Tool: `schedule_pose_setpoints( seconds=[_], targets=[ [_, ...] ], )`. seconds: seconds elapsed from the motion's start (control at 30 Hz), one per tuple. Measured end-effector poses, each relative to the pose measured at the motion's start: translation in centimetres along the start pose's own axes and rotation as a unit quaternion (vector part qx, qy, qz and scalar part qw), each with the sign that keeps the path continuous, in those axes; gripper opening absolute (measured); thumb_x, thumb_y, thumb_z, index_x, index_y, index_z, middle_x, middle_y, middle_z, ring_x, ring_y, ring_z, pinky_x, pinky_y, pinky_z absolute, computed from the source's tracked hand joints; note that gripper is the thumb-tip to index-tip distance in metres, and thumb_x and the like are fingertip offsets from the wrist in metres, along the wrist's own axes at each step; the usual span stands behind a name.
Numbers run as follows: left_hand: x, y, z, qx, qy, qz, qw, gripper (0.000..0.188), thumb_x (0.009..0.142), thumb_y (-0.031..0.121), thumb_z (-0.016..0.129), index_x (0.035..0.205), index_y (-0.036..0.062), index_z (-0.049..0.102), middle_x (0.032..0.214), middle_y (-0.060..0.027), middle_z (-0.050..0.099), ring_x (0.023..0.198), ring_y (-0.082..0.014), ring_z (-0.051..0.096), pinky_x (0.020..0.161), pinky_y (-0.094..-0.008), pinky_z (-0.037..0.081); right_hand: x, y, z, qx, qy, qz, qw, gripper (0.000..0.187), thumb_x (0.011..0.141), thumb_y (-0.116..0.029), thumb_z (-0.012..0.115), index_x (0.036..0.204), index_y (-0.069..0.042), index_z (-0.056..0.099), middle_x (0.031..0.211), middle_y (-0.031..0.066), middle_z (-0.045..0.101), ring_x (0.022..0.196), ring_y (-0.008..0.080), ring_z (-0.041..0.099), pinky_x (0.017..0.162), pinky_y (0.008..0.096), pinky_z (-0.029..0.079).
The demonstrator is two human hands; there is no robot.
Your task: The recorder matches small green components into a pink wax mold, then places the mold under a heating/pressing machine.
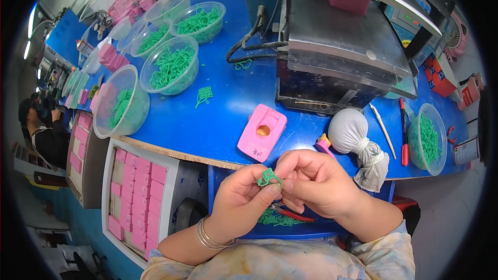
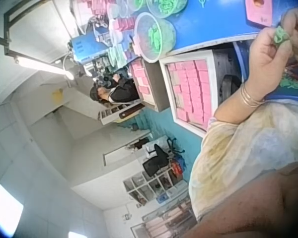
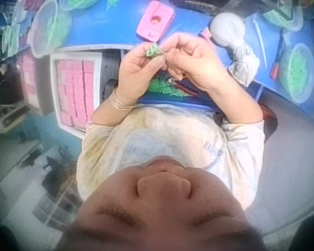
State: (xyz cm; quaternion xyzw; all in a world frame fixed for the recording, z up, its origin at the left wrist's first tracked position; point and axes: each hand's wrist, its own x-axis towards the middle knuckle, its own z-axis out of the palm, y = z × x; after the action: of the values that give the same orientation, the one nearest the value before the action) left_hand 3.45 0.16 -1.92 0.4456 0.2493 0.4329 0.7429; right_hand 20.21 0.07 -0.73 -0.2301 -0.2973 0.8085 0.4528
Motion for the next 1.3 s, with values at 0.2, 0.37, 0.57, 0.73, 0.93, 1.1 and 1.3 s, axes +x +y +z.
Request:
schedule_pose_setpoints(
  seconds=[0.2,0.37,0.57,0.73,0.93,1.1,1.3],
  targets=[
    [0.0,-0.1,0.1,-0.006,0.003,-0.001,1.000,0.015,0.088,-0.003,0.049,0.103,-0.0005,0.048,0.095,-0.0038,0.055,0.089,-0.0092,0.055,0.078,-0.0242,0.046,-0.1,0.0,0.0,-0.012,0.011,0.002,1.000,0.015,0.087,-0.003,0.053,0.101,0.001,0.051,0.071,0.0024,0.054,0.054,0.0070,0.051,0.048,0.0194,0.039],
    [0.0,-0.1,0.3,-0.002,0.010,0.001,1.000,0.014,0.087,-0.004,0.049,0.101,-0.0011,0.048,0.093,-0.0056,0.056,0.089,-0.0117,0.056,0.078,-0.0260,0.048,-0.2,-0.2,0.3,-0.053,0.026,0.006,0.998,0.015,0.086,-0.001,0.051,0.101,0.001,0.051,0.071,0.0024,0.054,0.055,0.0069,0.051,0.048,0.0199,0.040],
    [0.1,0.2,0.5,-0.003,0.000,-0.002,1.000,0.014,0.087,-0.004,0.049,0.100,-0.0015,0.048,0.094,-0.0055,0.055,0.089,-0.0118,0.056,0.078,-0.0263,0.048,-0.3,0.0,0.1,-0.010,0.024,0.001,1.000,0.016,0.084,0.002,0.049,0.100,0.001,0.051,0.071,0.0019,0.054,0.056,0.0063,0.051,0.049,0.0194,0.040],
    [-0.1,-0.2,0.2,0.021,0.016,0.000,1.000,0.017,0.086,-0.004,0.050,0.104,-0.0019,0.049,0.096,-0.0049,0.055,0.089,-0.0105,0.055,0.078,-0.0255,0.047,-0.4,-0.6,0.8,-0.102,0.040,-0.012,0.994,0.012,0.087,-0.005,0.051,0.099,0.000,0.051,0.071,0.0017,0.055,0.056,0.0055,0.050,0.050,0.0187,0.040],
    [-0.3,-0.6,-0.5,0.019,-0.015,0.013,1.000,0.023,0.086,-0.003,0.050,0.109,-0.0015,0.050,0.100,-0.0054,0.055,0.088,-0.0096,0.054,0.077,-0.0250,0.046,-0.5,-0.9,0.7,-0.159,0.059,-0.044,0.984,0.013,0.090,-0.013,0.052,0.095,-0.001,0.050,0.072,0.0018,0.056,0.054,0.0029,0.048,0.046,0.0172,0.037],
    [-0.3,-0.4,-0.2,0.019,-0.026,0.026,0.999,0.022,0.086,-0.003,0.050,0.108,-0.0008,0.051,0.102,-0.0068,0.055,0.088,-0.0104,0.053,0.076,-0.0253,0.045,-0.5,-0.8,0.4,-0.103,0.055,-0.027,0.993,0.010,0.090,-0.013,0.052,0.091,-0.004,0.049,0.073,0.0022,0.057,0.054,0.0013,0.047,0.044,0.0169,0.035],
    [0.3,0.2,0.7,0.033,0.070,0.017,0.997,0.005,0.085,0.004,0.051,0.089,0.0032,0.049,0.078,-0.0079,0.054,0.069,-0.0154,0.050,0.064,-0.0292,0.043,-0.7,-2.2,0.5,-0.578,0.054,-0.302,0.756,0.022,0.083,-0.001,0.051,0.104,0.002,0.056,0.084,0.0105,0.063,0.077,0.0237,0.062,0.068,0.0305,0.047]
  ],
)
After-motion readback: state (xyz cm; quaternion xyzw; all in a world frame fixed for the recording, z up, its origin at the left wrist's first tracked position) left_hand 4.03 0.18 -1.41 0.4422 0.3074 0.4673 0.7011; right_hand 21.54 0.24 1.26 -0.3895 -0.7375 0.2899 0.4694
